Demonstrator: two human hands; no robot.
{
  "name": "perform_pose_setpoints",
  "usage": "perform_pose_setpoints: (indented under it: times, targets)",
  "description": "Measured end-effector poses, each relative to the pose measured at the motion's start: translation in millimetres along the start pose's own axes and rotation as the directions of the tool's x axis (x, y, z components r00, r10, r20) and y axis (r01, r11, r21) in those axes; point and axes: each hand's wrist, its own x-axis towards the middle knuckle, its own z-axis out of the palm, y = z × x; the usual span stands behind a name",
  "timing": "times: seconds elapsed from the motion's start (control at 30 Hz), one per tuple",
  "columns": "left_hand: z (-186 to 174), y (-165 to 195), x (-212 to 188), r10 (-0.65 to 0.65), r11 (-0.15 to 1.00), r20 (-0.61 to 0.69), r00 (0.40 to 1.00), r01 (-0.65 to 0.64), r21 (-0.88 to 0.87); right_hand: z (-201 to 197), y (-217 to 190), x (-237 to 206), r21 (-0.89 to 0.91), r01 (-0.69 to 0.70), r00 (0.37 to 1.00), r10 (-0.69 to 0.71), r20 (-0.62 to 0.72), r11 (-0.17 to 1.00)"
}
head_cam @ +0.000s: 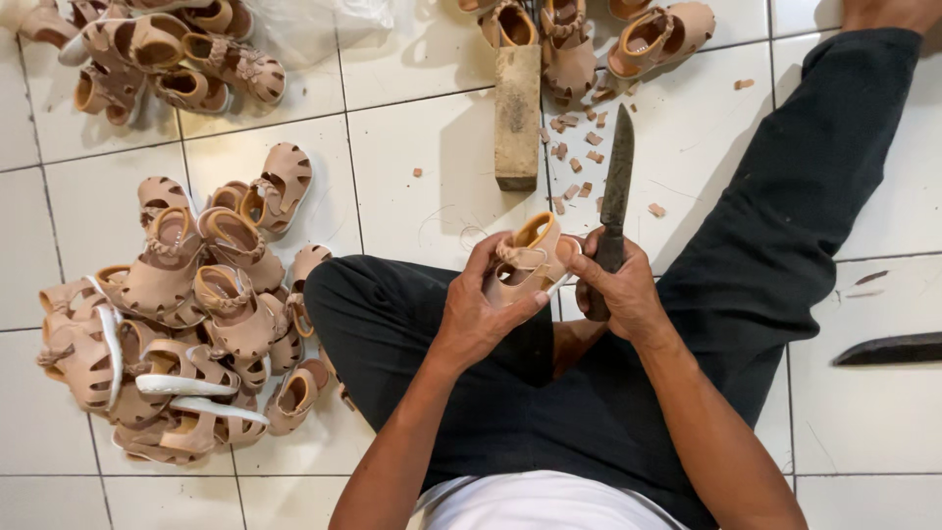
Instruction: The person sits on a tiled floor and uses a knife to trim excess material from the soles of multiple beige sandals. They place each sandal on a wooden block, shave the sole, and set the finished item aside.
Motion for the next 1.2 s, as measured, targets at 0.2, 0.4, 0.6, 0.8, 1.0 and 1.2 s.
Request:
perform_pose_setpoints:
  times: [0.2,0.4,0.6,0.8,1.0,1.2]
  targets:
    - [6.7,-3.7,0.0,0.066,0.998,0.058,0.996,-0.066,0.008,-5.1,-1.4,-2.8,0.025,-0.02,1.0,0.02,0.003,0.999]
    - [16.3,-1.7,-1.7,-0.044,0.997,0.0,0.999,0.044,0.067,-2.9,-9.7,0.3,-0.085,0.003,1.0,-0.002,0.006,0.996]
    - [18.7,0.0,-0.2,-0.016,0.987,-0.062,0.998,0.026,0.159,-5.3,-13.7,4.2,-0.224,0.127,0.991,-0.134,-0.017,0.966]
    - [17.8,-4.3,0.1,0.042,0.947,-0.121,0.992,-0.001,0.322,-20.0,-6.1,7.9,-0.295,0.171,0.984,-0.177,0.004,0.94]
    - [-3.3,-0.5,-10.3,0.093,0.935,-0.192,0.977,-0.02,0.354,-16.0,-4.0,3.8,-0.502,-0.034,0.988,-0.048,-0.149,0.864]
    - [-93.0,-21.6,-31.2,0.223,0.932,-0.499,0.837,-0.033,0.361,-11.2,-2.0,2.6,-0.447,0.119,0.987,-0.153,-0.04,0.886]
